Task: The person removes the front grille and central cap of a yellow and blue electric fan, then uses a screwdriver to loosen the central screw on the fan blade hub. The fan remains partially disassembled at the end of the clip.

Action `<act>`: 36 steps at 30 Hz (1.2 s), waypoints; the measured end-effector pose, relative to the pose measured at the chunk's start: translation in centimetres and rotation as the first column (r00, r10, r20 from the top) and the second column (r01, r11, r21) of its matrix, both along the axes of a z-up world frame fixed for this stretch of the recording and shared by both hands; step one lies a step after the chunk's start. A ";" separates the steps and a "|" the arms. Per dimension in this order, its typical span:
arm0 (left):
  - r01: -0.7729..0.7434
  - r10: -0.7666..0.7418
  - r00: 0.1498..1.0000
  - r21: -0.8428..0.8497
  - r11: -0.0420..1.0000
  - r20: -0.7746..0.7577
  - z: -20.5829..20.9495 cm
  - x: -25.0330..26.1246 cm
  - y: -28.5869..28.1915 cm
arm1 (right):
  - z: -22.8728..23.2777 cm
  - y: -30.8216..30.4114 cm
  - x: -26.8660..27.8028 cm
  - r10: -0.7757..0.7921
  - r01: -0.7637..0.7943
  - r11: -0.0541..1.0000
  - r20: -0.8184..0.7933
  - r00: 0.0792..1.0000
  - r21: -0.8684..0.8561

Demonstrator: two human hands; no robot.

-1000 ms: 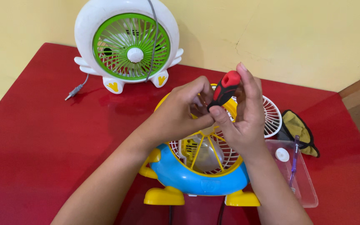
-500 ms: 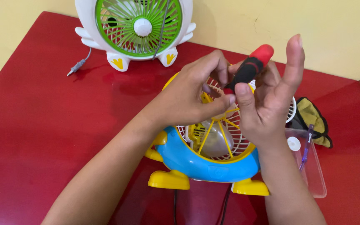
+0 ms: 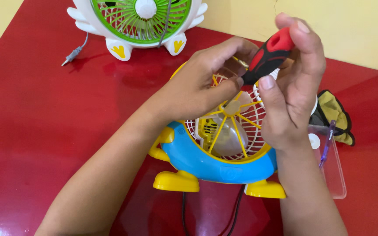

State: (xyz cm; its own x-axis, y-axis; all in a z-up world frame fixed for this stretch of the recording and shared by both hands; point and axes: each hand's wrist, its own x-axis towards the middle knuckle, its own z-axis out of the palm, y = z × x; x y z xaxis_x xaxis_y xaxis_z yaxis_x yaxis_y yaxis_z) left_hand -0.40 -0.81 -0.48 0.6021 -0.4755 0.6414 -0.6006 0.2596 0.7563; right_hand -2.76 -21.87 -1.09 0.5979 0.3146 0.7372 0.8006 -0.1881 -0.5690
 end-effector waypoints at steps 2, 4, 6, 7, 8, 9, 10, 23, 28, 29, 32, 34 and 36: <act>-0.002 0.001 1.000 0.025 1.000 0.018 -0.2 -0.1 0.1 | -0.1 -0.3 0.3 -0.033 0.034 0.999 0.051 0.998 -0.018; -0.044 0.040 0.998 0.077 0.996 0.049 -0.2 -0.1 0.1 | -0.4 -0.6 0.5 -0.034 0.036 0.999 0.062 0.997 -0.018; -0.052 0.046 0.997 0.087 0.995 0.070 0.0 0.0 -0.1 | -0.7 -0.8 0.6 -0.029 0.029 0.999 0.045 0.999 0.013; -0.047 0.041 0.996 0.081 0.996 0.077 0.2 0.1 -0.3 | -0.9 -0.8 0.7 -0.038 0.036 0.999 0.041 0.998 0.030; -0.039 0.036 0.999 0.076 0.996 0.033 0.3 0.0 -0.4 | -1.1 -0.8 0.9 -0.068 0.065 0.996 0.046 0.997 0.053; -0.031 0.032 0.999 0.070 0.997 -0.011 0.5 0.0 -0.4 | -1.4 -0.8 1.0 -0.087 0.083 0.994 0.057 0.995 0.068; -0.023 0.026 0.998 0.064 0.998 -0.055 0.6 0.0 -0.6 | -1.6 -0.9 1.1 -0.107 0.101 0.992 0.067 0.992 0.081; -0.185 0.177 0.981 0.112 0.976 0.073 -0.2 0.3 -0.7 | -1.0 0.2 -0.1 -0.042 0.042 0.999 0.004 0.999 0.013; -0.071 0.067 0.996 0.060 0.996 0.060 -0.9 0.2 -0.1 | 0.5 1.1 -0.4 -0.002 0.002 0.999 -0.011 1.000 -0.053; -0.032 0.030 0.999 0.037 0.999 0.043 -1.0 0.2 0.0 | 0.7 1.2 -0.4 -0.005 0.004 0.998 -0.015 1.000 -0.061; 0.086 -0.087 0.994 -0.011 0.996 -0.063 -1.3 0.6 0.2 | 1.2 1.4 -0.5 0.040 -0.041 0.999 -0.105 0.994 -0.015; 0.076 -0.071 0.994 0.053 0.996 -0.086 -1.4 0.7 0.2 | 1.2 1.4 -0.4 0.073 -0.072 0.997 -0.144 0.987 0.013; 0.079 -0.070 0.986 0.053 0.995 -0.151 -1.3 0.7 0.2 | 1.1 1.3 -0.4 0.085 -0.082 0.996 -0.149 0.985 0.026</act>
